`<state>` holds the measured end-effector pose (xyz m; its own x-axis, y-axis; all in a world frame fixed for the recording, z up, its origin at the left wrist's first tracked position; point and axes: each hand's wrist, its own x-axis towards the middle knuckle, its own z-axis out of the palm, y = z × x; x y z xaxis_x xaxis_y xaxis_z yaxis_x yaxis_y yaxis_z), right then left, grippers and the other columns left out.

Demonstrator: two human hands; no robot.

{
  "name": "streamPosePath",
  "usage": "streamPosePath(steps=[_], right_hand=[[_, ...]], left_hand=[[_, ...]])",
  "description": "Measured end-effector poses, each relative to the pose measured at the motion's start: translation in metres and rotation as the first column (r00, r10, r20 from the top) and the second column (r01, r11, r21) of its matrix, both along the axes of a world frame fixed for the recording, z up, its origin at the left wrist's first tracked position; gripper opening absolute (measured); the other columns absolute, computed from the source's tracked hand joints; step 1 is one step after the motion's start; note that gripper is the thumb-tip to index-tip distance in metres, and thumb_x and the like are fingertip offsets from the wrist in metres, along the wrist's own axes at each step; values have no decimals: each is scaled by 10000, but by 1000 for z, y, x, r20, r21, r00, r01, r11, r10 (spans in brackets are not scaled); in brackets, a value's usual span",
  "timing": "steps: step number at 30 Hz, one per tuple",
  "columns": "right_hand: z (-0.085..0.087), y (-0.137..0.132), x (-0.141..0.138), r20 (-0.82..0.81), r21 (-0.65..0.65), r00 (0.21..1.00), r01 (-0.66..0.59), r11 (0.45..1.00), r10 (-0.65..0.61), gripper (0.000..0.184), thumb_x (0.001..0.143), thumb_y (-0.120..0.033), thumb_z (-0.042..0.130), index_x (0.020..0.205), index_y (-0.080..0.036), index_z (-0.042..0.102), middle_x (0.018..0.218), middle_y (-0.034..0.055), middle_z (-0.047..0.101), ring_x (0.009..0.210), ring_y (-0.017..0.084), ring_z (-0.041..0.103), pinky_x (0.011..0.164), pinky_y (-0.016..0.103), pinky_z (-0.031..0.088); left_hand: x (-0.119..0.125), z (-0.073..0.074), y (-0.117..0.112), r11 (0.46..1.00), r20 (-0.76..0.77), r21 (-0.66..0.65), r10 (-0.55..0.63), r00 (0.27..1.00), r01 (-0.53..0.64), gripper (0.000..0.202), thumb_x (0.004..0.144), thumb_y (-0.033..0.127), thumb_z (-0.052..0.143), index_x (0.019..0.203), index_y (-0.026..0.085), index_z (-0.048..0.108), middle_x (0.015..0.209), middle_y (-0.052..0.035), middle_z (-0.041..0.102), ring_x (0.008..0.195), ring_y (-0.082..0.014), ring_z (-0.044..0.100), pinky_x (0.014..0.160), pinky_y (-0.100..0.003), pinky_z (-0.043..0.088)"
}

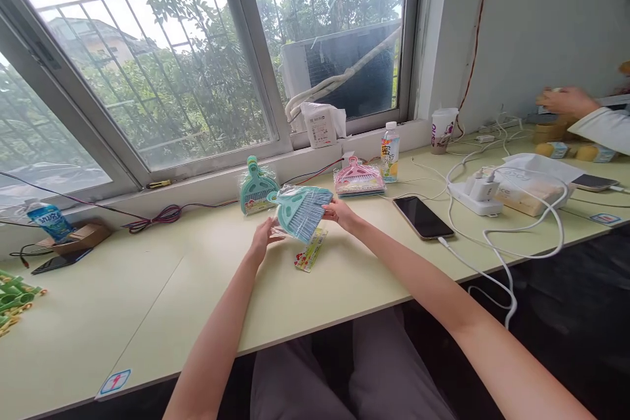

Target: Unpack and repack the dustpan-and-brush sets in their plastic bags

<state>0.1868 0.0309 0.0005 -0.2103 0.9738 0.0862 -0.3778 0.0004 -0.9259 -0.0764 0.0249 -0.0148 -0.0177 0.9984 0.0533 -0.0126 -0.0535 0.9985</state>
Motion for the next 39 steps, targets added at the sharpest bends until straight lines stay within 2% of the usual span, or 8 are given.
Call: streamPosePath(steps=[5,10,13,22,26,31,34,39], right_hand=[[3,4,11,26,24,1000,7,1000,-8,319,744,-119,586,1048,-208,540,931,35,701,773,155,689,890,413,553],[1,9,18,-65,19,992,111,994,-109,299,749,-92,559,1022,-211,532,892,23,700,724,145,681,864,381,563],[0,9,19,-138,9,977,165,986,-162,293,753,-78,553,1014,-208,537,876,15,701,718,144,680,844,360,569],[-6,10,17,-178,-26,958,225,974,-226,290,756,-30,560,986,-206,547,848,11,701,760,153,688,810,348,586],[-4,7,16,-164,-37,956,240,970,-242,291,762,-19,555,989,-202,550,830,12,695,740,147,682,814,353,587],[-1,5,17,-154,-62,950,266,962,-272,277,766,-10,550,969,-199,556,817,6,685,703,132,672,809,348,588],[-2,7,17,-144,-85,944,289,954,-299,282,754,2,551,954,-197,553,798,3,678,695,131,671,794,342,593],[-5,10,17,-139,-105,941,296,949,-309,285,753,13,545,948,-194,541,783,3,675,689,132,674,741,310,598]], left_hand=[[-30,4,7,980,140,47,183,973,-192,403,853,470,479,1081,177,636,1004,-113,714,770,-194,697,754,-369,559],[-64,11,5,827,358,-108,550,754,-552,356,936,314,328,1197,206,544,1038,-91,691,874,-159,696,789,-298,562],[-71,13,4,833,416,-219,550,724,-507,360,954,260,295,1246,176,488,1033,-119,692,832,-155,696,727,-271,571],[-60,15,2,925,466,-292,361,808,-245,360,927,242,320,1004,96,640,851,-134,702,721,-153,683,585,-218,542],[-70,24,1,831,403,-378,544,736,-407,199,834,133,390,785,144,583,700,-61,647,593,-124,634,527,-203,500],[-92,31,-4,667,326,-389,744,583,-635,163,816,221,450,669,193,387,645,15,541,484,-68,509,476,-165,408],[-99,28,-4,627,215,-369,776,593,-686,202,792,236,470,649,201,332,648,15,528,496,-82,510,510,-192,426],[-83,24,2,632,38,-293,757,652,-717,152,773,163,369,629,207,344,630,-19,551,550,-131,571,567,-255,476]])
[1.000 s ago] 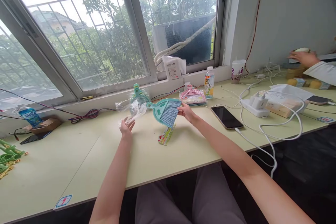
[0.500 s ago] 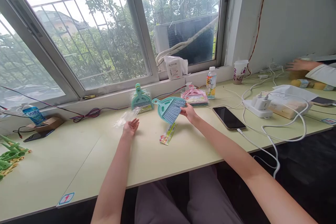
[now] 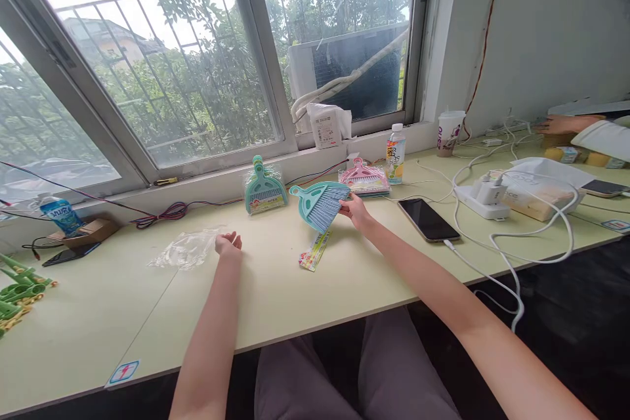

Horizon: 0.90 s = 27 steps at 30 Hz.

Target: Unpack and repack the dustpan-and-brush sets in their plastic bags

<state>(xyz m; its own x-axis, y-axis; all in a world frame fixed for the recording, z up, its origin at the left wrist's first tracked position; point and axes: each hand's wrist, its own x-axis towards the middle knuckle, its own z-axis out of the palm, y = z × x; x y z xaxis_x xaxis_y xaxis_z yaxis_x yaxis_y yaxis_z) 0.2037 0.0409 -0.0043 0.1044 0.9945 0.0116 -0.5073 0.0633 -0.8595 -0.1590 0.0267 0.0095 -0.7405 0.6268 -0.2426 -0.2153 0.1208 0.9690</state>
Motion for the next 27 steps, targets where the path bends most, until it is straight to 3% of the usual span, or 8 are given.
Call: streamPosePath(steps=[5,8,10,13,18,21,24,27], right_hand=[[-2,1,0,18,-12,1000,-4,1000,4,276,766,8,535,959,-189,550,777,9,679,694,136,676,738,307,595],[-4,1,-1,28,-15,1000,-3,1000,3,274,771,5,536,964,-188,557,776,10,680,691,136,676,740,306,592],[-4,0,-1,31,-18,999,-7,1000,7,276,780,5,526,976,-188,556,772,10,680,688,135,677,740,304,591],[-3,-1,-2,44,-40,999,-5,999,7,284,790,4,516,997,-187,550,746,5,674,663,134,672,731,303,591],[-1,-2,-2,58,-67,998,6,998,-2,290,787,9,515,1002,-184,545,748,4,673,638,129,663,709,297,592],[-3,-1,-2,55,-61,998,18,998,-15,281,786,8,518,990,-184,545,766,8,675,647,127,664,711,291,591],[-5,-1,0,47,-55,999,25,998,-22,278,778,4,527,976,-191,546,770,7,675,651,130,663,730,306,595],[-5,-1,-1,25,-50,1000,16,999,-15,276,774,-1,528,965,-200,544,775,1,675,659,129,664,765,324,596]], left_hand=[[11,-1,-4,1000,-398,24,4,917,6,171,794,247,411,871,199,556,1074,-123,652,1047,-265,605,853,-416,493],[-6,-10,-9,992,-857,-79,-16,515,-101,469,799,284,461,1245,146,500,1425,-201,436,1359,-344,340,1043,-539,324],[-19,-17,-10,928,-911,-309,-228,343,-206,557,802,281,465,1314,62,449,1430,-276,401,1367,-389,311,1047,-585,276],[-23,-19,-10,801,-829,-549,-483,283,-240,481,836,261,419,1248,32,513,1304,-291,523,1249,-387,463,996,-539,339],[19,-4,-9,813,-832,-554,-549,80,-178,413,891,284,331,1110,66,605,1068,-241,651,1002,-348,623,810,-431,449],[39,-5,-9,856,-858,-512,-505,89,-77,286,846,253,423,914,98,653,978,-222,661,969,-352,628,797,-421,452],[40,-12,-8,933,-900,-358,-352,258,25,105,759,194,527,707,142,603,831,-183,648,977,-369,610,842,-438,437],[35,-16,-10,967,-921,-247,-252,296,54,79,771,191,526,776,152,595,898,-184,630,1059,-380,567,909,-463,404]])
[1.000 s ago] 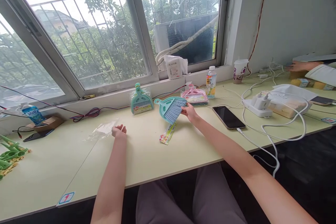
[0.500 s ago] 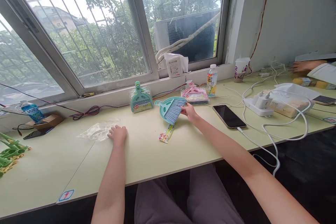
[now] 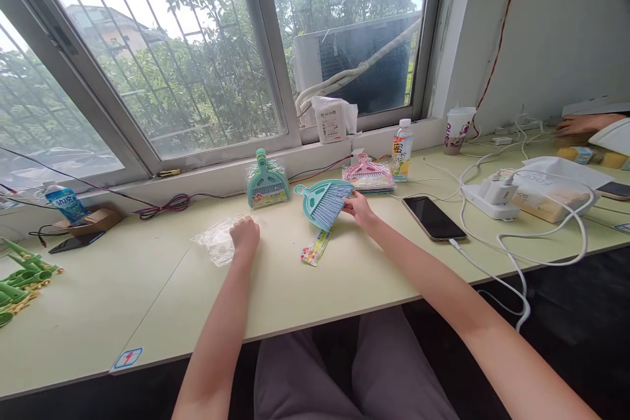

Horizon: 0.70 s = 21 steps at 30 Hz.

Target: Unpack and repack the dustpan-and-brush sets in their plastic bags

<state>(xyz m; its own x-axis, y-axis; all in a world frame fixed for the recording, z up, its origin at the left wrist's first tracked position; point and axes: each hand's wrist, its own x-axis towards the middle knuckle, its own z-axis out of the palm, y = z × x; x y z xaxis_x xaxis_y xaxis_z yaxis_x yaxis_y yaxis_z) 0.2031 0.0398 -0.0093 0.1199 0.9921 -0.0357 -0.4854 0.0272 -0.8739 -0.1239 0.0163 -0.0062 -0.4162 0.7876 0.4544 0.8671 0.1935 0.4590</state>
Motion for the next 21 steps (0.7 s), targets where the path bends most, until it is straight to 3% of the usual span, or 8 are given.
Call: streamPosePath(steps=[3,6,9,11,14,17,19,21], right_hand=[[2,-2,-4,-43,17,999,-32,999,33,266,774,-9,533,955,-203,549,800,3,680,688,124,671,796,318,591],[4,-6,-15,-97,59,992,-73,996,78,261,781,-24,539,962,-213,554,843,7,689,725,119,676,812,303,584],[2,-9,-31,-131,41,985,-106,994,110,273,790,-23,514,973,-224,538,863,3,687,756,112,677,821,292,577],[-1,-10,-40,-95,24,984,-150,988,152,250,804,-39,498,971,-223,522,867,7,680,759,110,675,828,294,570],[-5,-13,-45,76,13,982,-174,985,173,224,817,-102,506,1004,-224,500,939,28,665,781,128,667,815,322,566],[-3,-18,-37,330,132,940,44,990,-86,379,804,-133,488,1165,-246,457,1217,71,585,1012,162,620,877,348,524],[3,-24,-30,487,316,791,237,919,-372,448,805,-139,451,1240,-242,439,1345,88,503,1203,190,507,988,383,436],[10,-32,-27,591,494,598,262,829,-542,391,833,-179,438,1219,-223,489,1319,96,527,1254,223,447,1053,425,338]], left_hand=[[7,5,-3,994,-30,78,-77,997,79,276,827,249,508,1067,140,587,1136,-208,586,1172,-368,502,986,-466,355],[33,14,-3,950,245,143,-306,920,278,381,901,385,441,1191,167,560,1212,-167,588,1172,-307,522,1003,-426,369],[69,20,3,781,721,133,-499,481,611,550,950,536,245,1253,191,548,1134,-136,655,1035,-254,620,900,-397,462],[89,19,8,750,812,208,-490,316,628,541,945,538,289,1309,204,510,1162,-132,652,1035,-245,625,856,-372,489],[109,12,12,856,792,315,-475,384,409,453,940,391,378,1335,189,474,1270,-135,596,1098,-229,599,866,-334,488],[117,6,5,897,681,373,-439,586,239,422,958,357,316,1289,174,504,1265,-133,591,1141,-219,572,905,-313,462],[122,6,-8,878,550,433,-436,712,203,424,969,380,289,1279,188,506,1208,-115,621,1109,-213,582,904,-312,452],[128,8,-26,832,396,492,-476,785,256,439,976,417,283,1302,204,486,1144,-98,652,1014,-209,617,857,-313,461]])
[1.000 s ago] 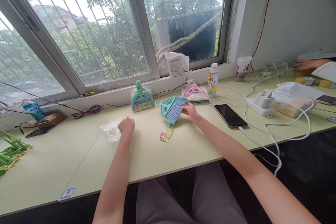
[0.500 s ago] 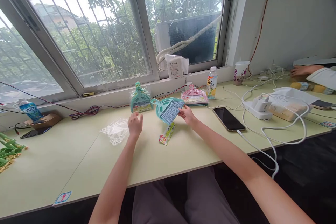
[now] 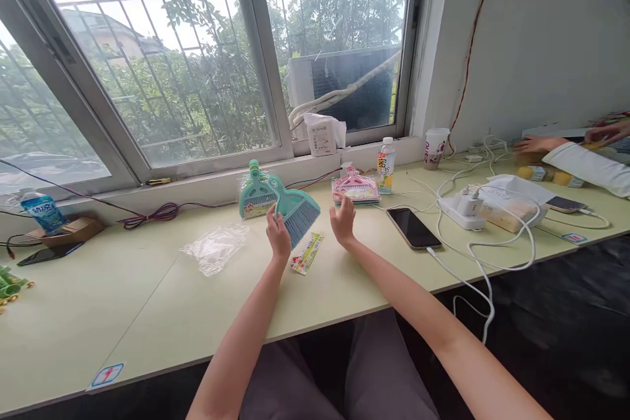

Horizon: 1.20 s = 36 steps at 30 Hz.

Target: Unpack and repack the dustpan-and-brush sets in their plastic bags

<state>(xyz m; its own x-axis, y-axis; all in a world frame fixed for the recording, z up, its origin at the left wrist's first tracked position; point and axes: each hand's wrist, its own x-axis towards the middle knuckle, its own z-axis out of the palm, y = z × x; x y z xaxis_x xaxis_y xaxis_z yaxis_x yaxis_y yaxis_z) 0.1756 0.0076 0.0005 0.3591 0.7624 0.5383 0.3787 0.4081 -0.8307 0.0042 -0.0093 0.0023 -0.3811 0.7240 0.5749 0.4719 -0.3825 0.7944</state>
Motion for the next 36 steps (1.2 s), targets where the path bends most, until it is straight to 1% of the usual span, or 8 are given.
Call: streamPosePath(steps=[4,10,19,22,24,29,32,36], right_hand=[[7,-20,-15,294,120,953,-116,986,77,287,850,-304,543,1125,-227,574,1216,93,586,1178,261,483,1034,422,308],[4,-25,-28,94,270,995,-56,961,32,144,810,-302,571,931,-224,568,1026,67,586,960,217,540,894,347,412],[20,-8,-2,-9,135,974,-223,965,226,229,700,-360,656,628,-213,496,703,-14,486,638,134,446,672,275,422],[22,-8,3,-235,113,888,-378,919,395,286,770,-474,588,680,-213,512,671,-16,502,622,135,458,611,259,416],[26,-5,12,-283,116,854,-422,899,437,307,809,-520,540,760,-218,552,706,-5,543,636,142,483,603,257,414],[25,11,41,211,-70,977,10,998,5,187,776,-385,628,780,-198,613,926,66,628,813,201,558,794,339,396],[9,20,49,593,-208,801,251,945,-82,140,778,-304,620,803,-174,664,992,118,640,996,275,546,901,411,325],[-9,25,49,772,-343,634,345,874,52,228,763,-319,623,898,-159,713,1078,155,625,1057,303,526,894,417,299]], left_hand=[[14,2,-28,985,-346,131,-63,936,114,454,976,424,299,1325,202,488,1122,-107,674,890,-208,651,780,-313,470],[15,3,-33,940,-566,238,-72,821,246,431,955,388,365,1283,185,558,1147,-142,671,977,-236,646,841,-325,464],[11,13,-14,994,-413,-48,-108,904,96,404,987,371,308,1284,255,556,852,-55,698,731,-198,634,669,-271,408],[-20,17,4,988,-137,-107,97,986,-112,383,988,331,298,1202,196,586,865,-95,689,814,-238,641,687,-297,430],[-48,18,14,934,-7,-239,271,963,-265,342,988,342,323,1140,210,600,909,-88,682,877,-238,636,708,-310,454],[-88,6,28,884,-46,-390,262,964,-259,278,929,371,506,1069,155,609,1052,-96,638,940,-204,613,829,-389,494],[-84,-5,32,858,-95,-464,198,976,-220,171,901,273,508,877,164,638,977,-140,662,1003,-295,607,863,-429,447],[-72,-11,33,861,-298,-453,98,950,-231,236,906,314,443,828,199,634,994,-163,668,1039,-345,592,883,-444,403]])
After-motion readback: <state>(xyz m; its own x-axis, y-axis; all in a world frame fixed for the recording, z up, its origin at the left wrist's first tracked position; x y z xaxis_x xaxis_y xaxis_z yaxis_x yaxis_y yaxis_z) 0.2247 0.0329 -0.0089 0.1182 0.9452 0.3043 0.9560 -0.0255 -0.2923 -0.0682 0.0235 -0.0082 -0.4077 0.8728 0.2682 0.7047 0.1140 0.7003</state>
